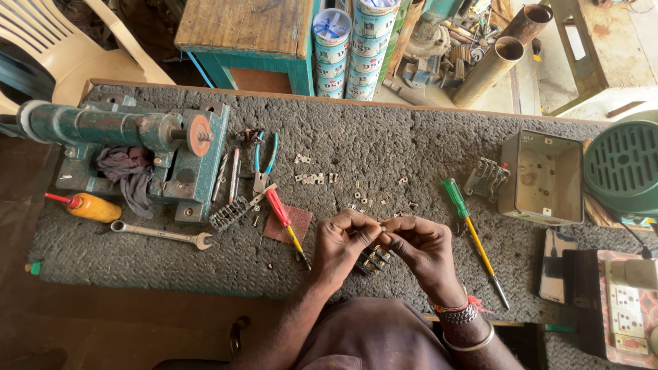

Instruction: The person assembles small electrical components on a workbench, using a screwdriver to tighten screws on a black terminal block. They handle screws, washers, and metal terminals, placing them into the block and securing them with the screwdriver.

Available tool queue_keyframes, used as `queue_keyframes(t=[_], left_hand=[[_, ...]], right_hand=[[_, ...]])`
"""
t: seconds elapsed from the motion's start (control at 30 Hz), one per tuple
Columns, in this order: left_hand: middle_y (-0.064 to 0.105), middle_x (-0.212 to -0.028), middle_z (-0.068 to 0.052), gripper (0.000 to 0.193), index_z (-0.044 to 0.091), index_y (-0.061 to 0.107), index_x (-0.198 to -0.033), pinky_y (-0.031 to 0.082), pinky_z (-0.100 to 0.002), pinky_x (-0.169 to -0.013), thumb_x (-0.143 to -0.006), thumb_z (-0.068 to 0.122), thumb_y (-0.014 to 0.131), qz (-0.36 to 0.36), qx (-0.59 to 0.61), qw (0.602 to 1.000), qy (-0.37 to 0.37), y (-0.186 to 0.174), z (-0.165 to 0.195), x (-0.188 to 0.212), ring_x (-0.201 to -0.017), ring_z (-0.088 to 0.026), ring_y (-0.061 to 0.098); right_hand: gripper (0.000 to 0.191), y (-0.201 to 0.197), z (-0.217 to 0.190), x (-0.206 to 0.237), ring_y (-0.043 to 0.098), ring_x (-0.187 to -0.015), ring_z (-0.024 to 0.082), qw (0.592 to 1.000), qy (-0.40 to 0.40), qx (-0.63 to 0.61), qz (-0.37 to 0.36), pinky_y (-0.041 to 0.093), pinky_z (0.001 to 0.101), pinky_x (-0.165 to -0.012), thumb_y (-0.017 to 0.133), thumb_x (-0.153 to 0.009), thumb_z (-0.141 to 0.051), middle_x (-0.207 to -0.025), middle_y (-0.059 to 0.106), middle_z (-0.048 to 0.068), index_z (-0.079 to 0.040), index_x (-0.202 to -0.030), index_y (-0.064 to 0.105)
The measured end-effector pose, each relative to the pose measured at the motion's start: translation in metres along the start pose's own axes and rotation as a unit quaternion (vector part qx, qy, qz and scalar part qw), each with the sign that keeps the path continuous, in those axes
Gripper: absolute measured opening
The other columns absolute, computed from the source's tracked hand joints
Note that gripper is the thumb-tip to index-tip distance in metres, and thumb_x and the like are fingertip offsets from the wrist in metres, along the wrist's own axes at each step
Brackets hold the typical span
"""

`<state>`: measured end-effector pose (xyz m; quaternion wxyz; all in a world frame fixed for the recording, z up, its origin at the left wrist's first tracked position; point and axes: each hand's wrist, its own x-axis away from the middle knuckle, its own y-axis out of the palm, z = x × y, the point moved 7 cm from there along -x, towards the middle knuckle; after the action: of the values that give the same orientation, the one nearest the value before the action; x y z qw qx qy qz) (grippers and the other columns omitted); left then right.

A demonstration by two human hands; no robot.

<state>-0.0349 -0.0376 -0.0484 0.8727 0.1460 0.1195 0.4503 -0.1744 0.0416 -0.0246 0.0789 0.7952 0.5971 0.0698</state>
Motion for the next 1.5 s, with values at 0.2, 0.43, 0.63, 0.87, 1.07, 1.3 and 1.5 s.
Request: queue_keyframes(t=[0.2, 0.43, 0.63, 0.87, 1.07, 1.3, 1.5], left_hand=[[0.071, -0.087, -0.006, 0.018, 0.006, 0.076, -0.099, 0.054, -0.026, -0.062, -0.098, 0.025, 0.076, 0.002, -0.155, 0.987, -0.032, -0.011, -0.016, 0.002, -0.074, -0.012, 0.062], [0.054, -0.144, -0.023, 0.124, 0.002, 0.046, -0.148, 0.044, -0.062, -0.11, -0.041, 0.028, 0.101, -0.261, -0.506, 0.807, 0.157, -0.007, -0.006, -0.009, -0.127, -0.038, 0.053], [0.064, -0.124, -0.008, 0.093, 0.012, 0.053, -0.136, 0.056, -0.045, -0.105, -0.055, 0.024, 0.096, -0.349, -0.434, 0.83, 0.019, -0.012, -0.043, -0.019, -0.116, -0.026, 0.065], [0.055, -0.111, -0.011, 0.086, 0.007, 0.049, -0.124, 0.055, -0.042, -0.083, -0.065, 0.042, 0.1, -0.015, -0.425, 0.89, 0.162, -0.026, -0.038, 0.021, -0.099, -0.026, 0.061], [0.054, -0.111, -0.015, 0.095, 0.003, 0.048, -0.122, 0.051, -0.047, -0.087, -0.06, 0.058, 0.095, 0.169, -0.498, 0.838, 0.145, -0.023, -0.047, 0.048, -0.104, -0.031, 0.058], [0.048, -0.111, -0.017, 0.098, -0.003, 0.043, -0.125, 0.051, -0.046, -0.08, -0.072, 0.071, 0.08, 0.104, -0.475, 0.864, 0.132, -0.017, -0.047, 0.054, -0.102, -0.032, 0.055], [0.05, -0.111, -0.019, 0.083, -0.005, 0.045, -0.13, 0.053, -0.045, -0.077, -0.087, 0.06, 0.076, -0.018, -0.461, 0.879, 0.122, -0.004, -0.057, 0.066, -0.099, -0.028, 0.058]], right_hand=[[0.013, -0.025, 0.003, 0.002, 0.074, -0.086, 0.016, 0.999, -0.035, 0.033, 0.016, 0.064, 0.0313, -0.078, 0.073, -0.095, -0.004, -0.096, 0.078, 0.01, 0.002, -0.107, 0.074], [0.013, -0.071, 0.046, 0.027, 0.075, -0.094, 0.021, 0.988, 0.133, 0.048, 0.065, 0.064, 0.0372, -0.082, 0.066, -0.094, -0.009, -0.103, 0.079, 0.013, -0.002, -0.105, 0.068], [0.013, -0.045, 0.085, 0.076, 0.075, -0.102, 0.027, 0.965, 0.235, -0.085, 0.079, 0.063, 0.0412, -0.087, 0.065, -0.094, -0.007, -0.104, 0.076, 0.018, 0.0, -0.104, 0.067], [0.012, -0.037, 0.07, 0.077, 0.071, -0.112, 0.029, 0.954, 0.168, -0.201, 0.144, 0.061, 0.0454, -0.096, 0.062, -0.096, -0.006, -0.106, 0.071, 0.013, 0.0, -0.106, 0.063], [0.013, -0.019, 0.055, 0.059, 0.072, -0.112, 0.031, 0.954, 0.135, -0.236, 0.124, 0.06, 0.0483, -0.1, 0.062, -0.099, -0.007, -0.104, 0.069, 0.011, 0.001, -0.109, 0.062], [0.013, -0.024, 0.049, 0.035, 0.07, -0.102, 0.021, 0.979, 0.113, -0.124, 0.116, 0.057, 0.0381, -0.097, 0.066, -0.096, -0.006, -0.105, 0.074, 0.011, 0.0, -0.107, 0.065], [0.015, -0.042, 0.036, -0.008, 0.069, -0.103, 0.016, 0.993, 0.034, -0.006, 0.116, 0.057, 0.0304, -0.093, 0.07, -0.096, -0.008, -0.107, 0.073, 0.01, 0.001, -0.109, 0.067]])
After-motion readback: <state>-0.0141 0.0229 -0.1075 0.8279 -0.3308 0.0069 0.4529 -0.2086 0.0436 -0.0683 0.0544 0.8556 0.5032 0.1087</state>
